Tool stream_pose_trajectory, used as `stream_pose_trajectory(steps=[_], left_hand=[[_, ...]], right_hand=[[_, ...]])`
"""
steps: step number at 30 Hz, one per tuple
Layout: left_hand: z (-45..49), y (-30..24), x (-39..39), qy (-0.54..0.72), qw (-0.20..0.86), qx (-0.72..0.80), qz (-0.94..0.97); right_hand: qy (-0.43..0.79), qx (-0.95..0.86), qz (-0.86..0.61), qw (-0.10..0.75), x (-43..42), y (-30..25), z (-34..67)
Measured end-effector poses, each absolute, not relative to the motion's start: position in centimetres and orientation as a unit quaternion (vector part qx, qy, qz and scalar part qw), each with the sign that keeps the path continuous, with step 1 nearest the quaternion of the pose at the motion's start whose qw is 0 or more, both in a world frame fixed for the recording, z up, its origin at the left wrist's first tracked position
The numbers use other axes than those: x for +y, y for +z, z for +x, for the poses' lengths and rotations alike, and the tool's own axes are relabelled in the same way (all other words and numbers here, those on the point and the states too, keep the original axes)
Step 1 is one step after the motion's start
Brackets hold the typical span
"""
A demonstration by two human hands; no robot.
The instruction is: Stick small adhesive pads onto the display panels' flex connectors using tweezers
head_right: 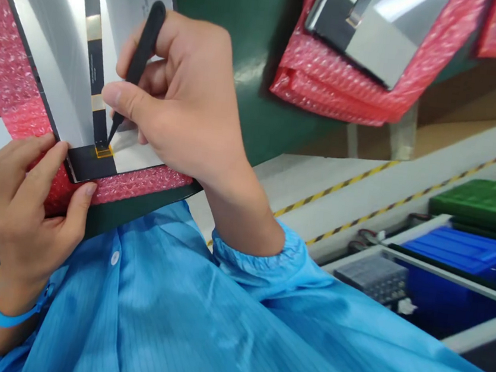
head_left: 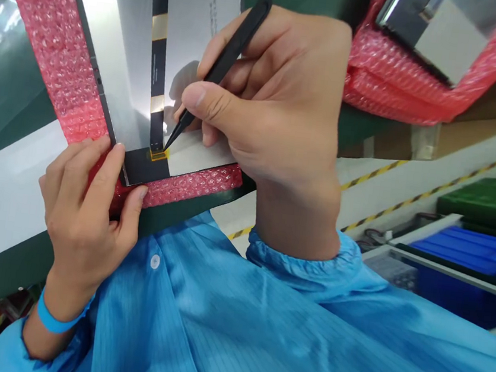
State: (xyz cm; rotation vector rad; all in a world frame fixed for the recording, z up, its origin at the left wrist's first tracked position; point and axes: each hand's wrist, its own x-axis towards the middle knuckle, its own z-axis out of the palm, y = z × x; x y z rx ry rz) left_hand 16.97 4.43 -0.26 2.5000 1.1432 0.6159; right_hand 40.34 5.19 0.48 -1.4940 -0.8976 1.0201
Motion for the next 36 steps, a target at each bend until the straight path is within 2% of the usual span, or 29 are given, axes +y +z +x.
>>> stream_pose_trajectory(steps=[12,19,23,29,32,36], left_hand=[[16.8,0.0,4.2,0.190,0.175,0.405,0.877],[16.7,0.1,4.2,0.188,0.171,0.407,0.878],[16.7,0.2,4.2,0.191,0.171,0.404,0.878],[16.8,0.0,4.3,0.205,0.174,0.403,0.875],[16.8,-0.1,4.2,0.196,0.170,0.398,0.880],[16.9,0.0,4.2,0.196,0.148,0.382,0.891]], right_hand=[[0.406,-0.408,-0.613,0.541,4.9,0.7,40.4],[0.394,-0.423,-0.572,0.581,4.9,0.3,40.4],[0.397,-0.424,-0.586,0.564,4.9,0.7,40.2],[0.353,-0.445,-0.548,0.614,4.8,-0.7,40.1],[0.358,-0.446,-0.563,0.597,4.9,-0.7,40.2],[0.408,-0.418,-0.632,0.510,5.2,0.1,40.3]])
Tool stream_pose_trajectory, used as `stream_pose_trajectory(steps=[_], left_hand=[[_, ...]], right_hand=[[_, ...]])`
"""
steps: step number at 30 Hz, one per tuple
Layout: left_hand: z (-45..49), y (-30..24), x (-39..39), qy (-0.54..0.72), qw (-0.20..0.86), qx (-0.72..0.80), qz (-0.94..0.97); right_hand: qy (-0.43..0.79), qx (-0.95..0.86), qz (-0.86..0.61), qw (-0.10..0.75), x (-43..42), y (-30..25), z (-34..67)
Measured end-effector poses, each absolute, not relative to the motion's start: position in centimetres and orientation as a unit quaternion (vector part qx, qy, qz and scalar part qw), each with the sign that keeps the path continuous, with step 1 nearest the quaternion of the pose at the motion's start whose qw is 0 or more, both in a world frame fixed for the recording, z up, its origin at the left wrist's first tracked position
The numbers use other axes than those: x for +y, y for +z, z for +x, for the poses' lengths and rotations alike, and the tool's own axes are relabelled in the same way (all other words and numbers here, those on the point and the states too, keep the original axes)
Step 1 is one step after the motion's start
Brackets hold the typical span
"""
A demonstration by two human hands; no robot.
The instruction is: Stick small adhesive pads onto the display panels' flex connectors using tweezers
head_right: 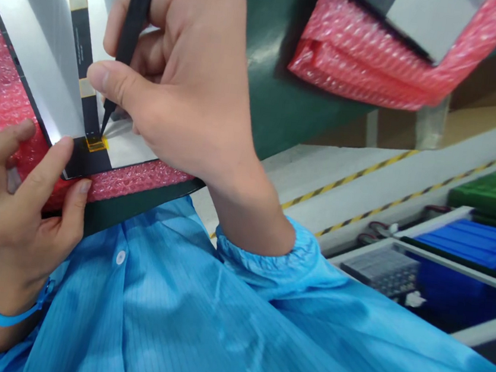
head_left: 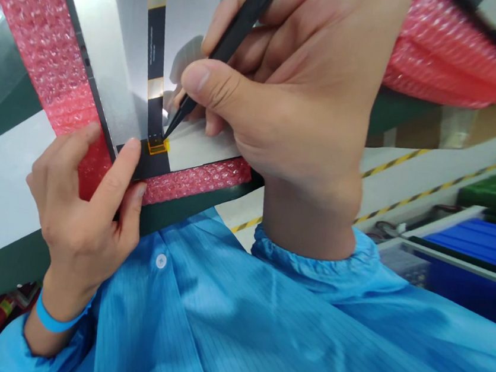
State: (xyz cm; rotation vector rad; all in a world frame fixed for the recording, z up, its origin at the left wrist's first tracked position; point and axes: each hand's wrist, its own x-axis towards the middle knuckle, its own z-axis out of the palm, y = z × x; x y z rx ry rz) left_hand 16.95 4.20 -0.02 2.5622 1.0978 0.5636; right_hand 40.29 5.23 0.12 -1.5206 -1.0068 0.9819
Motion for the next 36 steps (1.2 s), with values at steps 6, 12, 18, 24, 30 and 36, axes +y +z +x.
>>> stream_pose_trajectory(steps=[6,12,18,24,30,36], left_hand=[[17.6,0.7,3.9,0.127,0.116,0.377,0.910],[17.9,1.2,3.7,0.103,0.102,0.386,0.911],[19.4,2.3,3.4,0.057,0.126,0.394,0.908],[19.1,2.3,2.6,0.053,0.126,0.434,0.891],[18.8,1.2,1.6,0.080,0.106,0.458,0.879],[20.6,0.1,0.9,0.103,0.089,0.433,0.891]], right_hand=[[0.427,-0.382,-0.653,0.496,5.5,0.3,40.3],[0.397,-0.378,-0.656,0.518,5.0,-0.3,40.6],[0.306,-0.400,-0.574,0.646,4.7,-1.1,40.1],[0.296,-0.387,-0.544,0.683,4.9,-2.1,39.8],[0.262,-0.379,-0.542,0.703,5.4,-3.0,39.6],[0.279,-0.363,-0.563,0.688,5.1,-2.7,39.6]])
